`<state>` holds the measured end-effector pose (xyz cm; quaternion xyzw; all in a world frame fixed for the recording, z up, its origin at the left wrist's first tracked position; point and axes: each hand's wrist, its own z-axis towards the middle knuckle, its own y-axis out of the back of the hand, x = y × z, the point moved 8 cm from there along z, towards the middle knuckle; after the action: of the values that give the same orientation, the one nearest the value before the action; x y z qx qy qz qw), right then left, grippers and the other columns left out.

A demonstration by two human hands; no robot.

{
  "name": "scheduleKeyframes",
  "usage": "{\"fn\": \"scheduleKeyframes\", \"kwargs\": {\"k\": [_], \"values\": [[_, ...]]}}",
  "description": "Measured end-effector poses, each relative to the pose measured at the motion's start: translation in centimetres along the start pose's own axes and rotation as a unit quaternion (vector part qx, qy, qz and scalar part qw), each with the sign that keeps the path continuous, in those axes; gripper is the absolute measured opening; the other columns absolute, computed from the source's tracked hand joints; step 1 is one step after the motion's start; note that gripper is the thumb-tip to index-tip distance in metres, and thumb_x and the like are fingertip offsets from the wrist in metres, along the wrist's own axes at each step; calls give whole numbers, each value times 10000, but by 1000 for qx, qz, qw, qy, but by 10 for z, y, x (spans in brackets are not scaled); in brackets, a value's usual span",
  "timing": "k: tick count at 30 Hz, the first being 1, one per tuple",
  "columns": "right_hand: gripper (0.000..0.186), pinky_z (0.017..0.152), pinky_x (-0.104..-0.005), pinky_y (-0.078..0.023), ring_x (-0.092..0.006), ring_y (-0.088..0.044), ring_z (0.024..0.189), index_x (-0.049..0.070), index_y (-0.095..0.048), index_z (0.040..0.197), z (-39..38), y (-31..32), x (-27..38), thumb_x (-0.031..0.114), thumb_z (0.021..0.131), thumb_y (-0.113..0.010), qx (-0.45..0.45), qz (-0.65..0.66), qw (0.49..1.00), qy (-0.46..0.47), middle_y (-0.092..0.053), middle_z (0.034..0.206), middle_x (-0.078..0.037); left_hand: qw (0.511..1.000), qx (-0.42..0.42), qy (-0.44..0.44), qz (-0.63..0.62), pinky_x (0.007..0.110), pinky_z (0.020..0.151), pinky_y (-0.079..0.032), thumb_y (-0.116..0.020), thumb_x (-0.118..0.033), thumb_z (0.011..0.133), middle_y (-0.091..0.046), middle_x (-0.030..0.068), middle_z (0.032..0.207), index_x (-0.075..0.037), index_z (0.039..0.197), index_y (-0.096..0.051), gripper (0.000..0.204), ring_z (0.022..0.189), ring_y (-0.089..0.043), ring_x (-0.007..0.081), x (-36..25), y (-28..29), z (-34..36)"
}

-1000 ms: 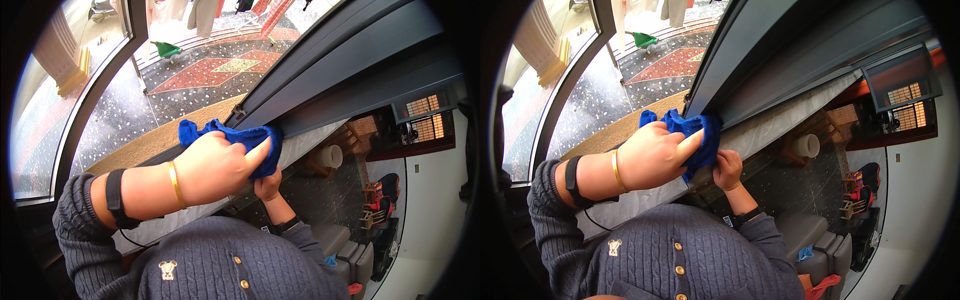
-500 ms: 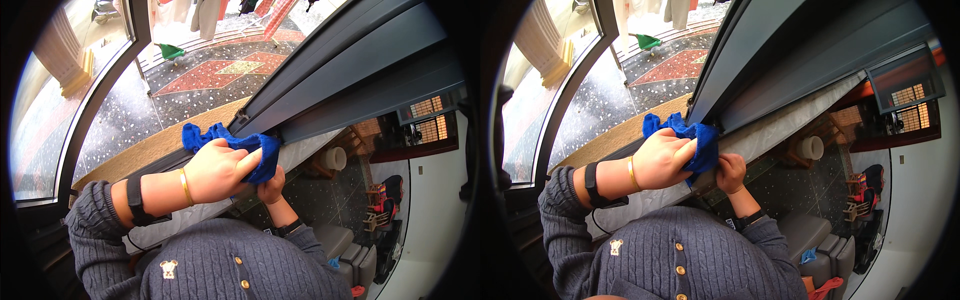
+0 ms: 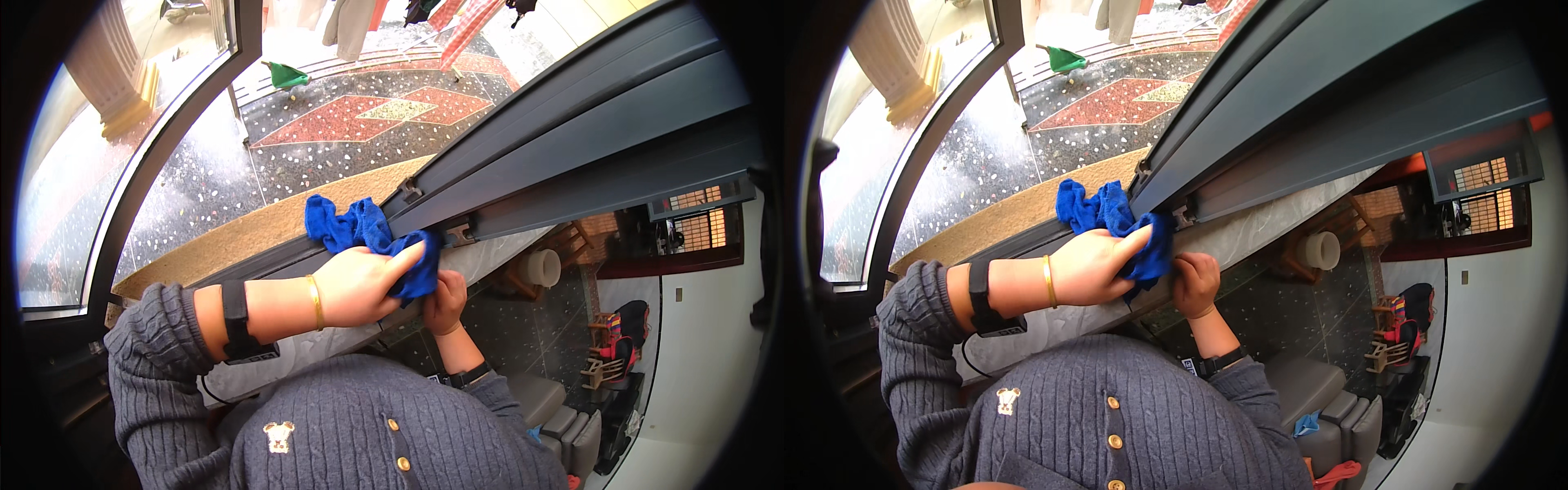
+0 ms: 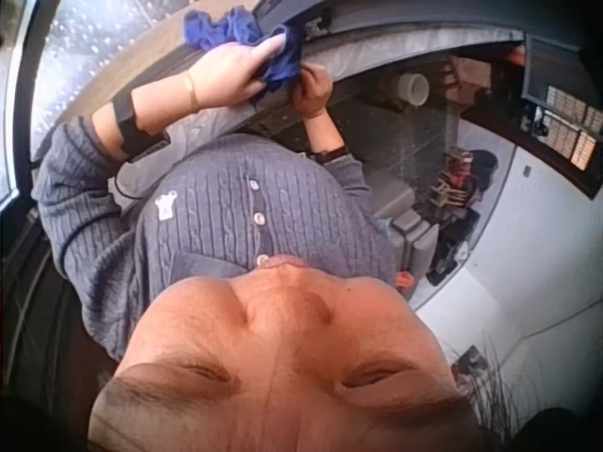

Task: The person wipes the window frame and sill with a blue cloth, repeatedly dipping the cloth into a bucket of water to rewet it. They also remove a strip of tape from the frame and place it on a nearby chair. The task is performed in a room with a tiled floor and visible furniture.

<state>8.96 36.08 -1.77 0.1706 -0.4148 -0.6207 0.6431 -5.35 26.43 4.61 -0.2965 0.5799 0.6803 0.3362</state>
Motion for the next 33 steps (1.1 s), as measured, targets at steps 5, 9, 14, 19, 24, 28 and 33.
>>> {"fn": "scheduleKeyframes", "kwargs": {"k": [5,9,14,19,24,28,33], "values": [[214,778,-426,-462,-327,-606,872,21,-659,922,-5,-2,-4,73,729,-584,10,3,1000,-7,-648,966,-118,870,-56,86,-483,268,777,-492,-580,-46,910,-585,33,1076,-80,1381,-435,493,930,-573,109,6,-8,8],[289,759,-413,-454,-320,-605,871,29,-659,962,-18,-9,-21,234,759,-680,2,71,997,-34,-636,957,-117,706,22,103,-700,255,805,-480,-564,-87,963,-562,-5,1090,-111,1356,-458,408,963,-534,75,-12,-30,1],[215,734,-421,-456,-311,-603,836,47,-649,936,-32,-27,-52,206,791,-654,6,231,949,-215,-627,907,-110,835,27,10,-550,312,899,-469,-558,-66,955,-563,59,1139,-67,1308,-476,362,1024,-545,132,-16,-18,6],[173,728,-436,-453,-335,-594,823,42,-657,932,-9,-8,-14,137,810,-580,3,21,1000,-21,-615,883,-124,943,25,-117,-309,372,976,-439,-556,-35,926,-563,138,1163,-29,1280,-476,363,1108,-551,240,-13,6,14],[178,724,-433,-450,-336,-594,825,37,-659,932,-1,-5,-5,139,815,-570,-9,30,999,-8,-625,904,-128,956,49,-119,-262,395,979,-441,-565,-24,901,-561,181,1182,-30,1245,-489,352,1135,-561,321,-6,8,15],[174,730,-437,-446,-337,-591,829,31,-656,930,-2,-6,-9,131,819,-565,4,39,999,-14,-628,914,-131,961,32,-177,-211,422,976,-433,-543,12,853,-557,214,1134,-37,1298,-471,453,1116,-555,385,-5,15,18],[201,764,-434,-454,-332,-598,859,24,-656,933,-5,-3,-7,93,769,-561,10,9,1000,-3,-636,936,-124,951,70,-174,-245,414,1005,-402,-525,47,860,-525,188,1162,-56,1383,-440,541,1152,-519,370,0,19,7]]}}
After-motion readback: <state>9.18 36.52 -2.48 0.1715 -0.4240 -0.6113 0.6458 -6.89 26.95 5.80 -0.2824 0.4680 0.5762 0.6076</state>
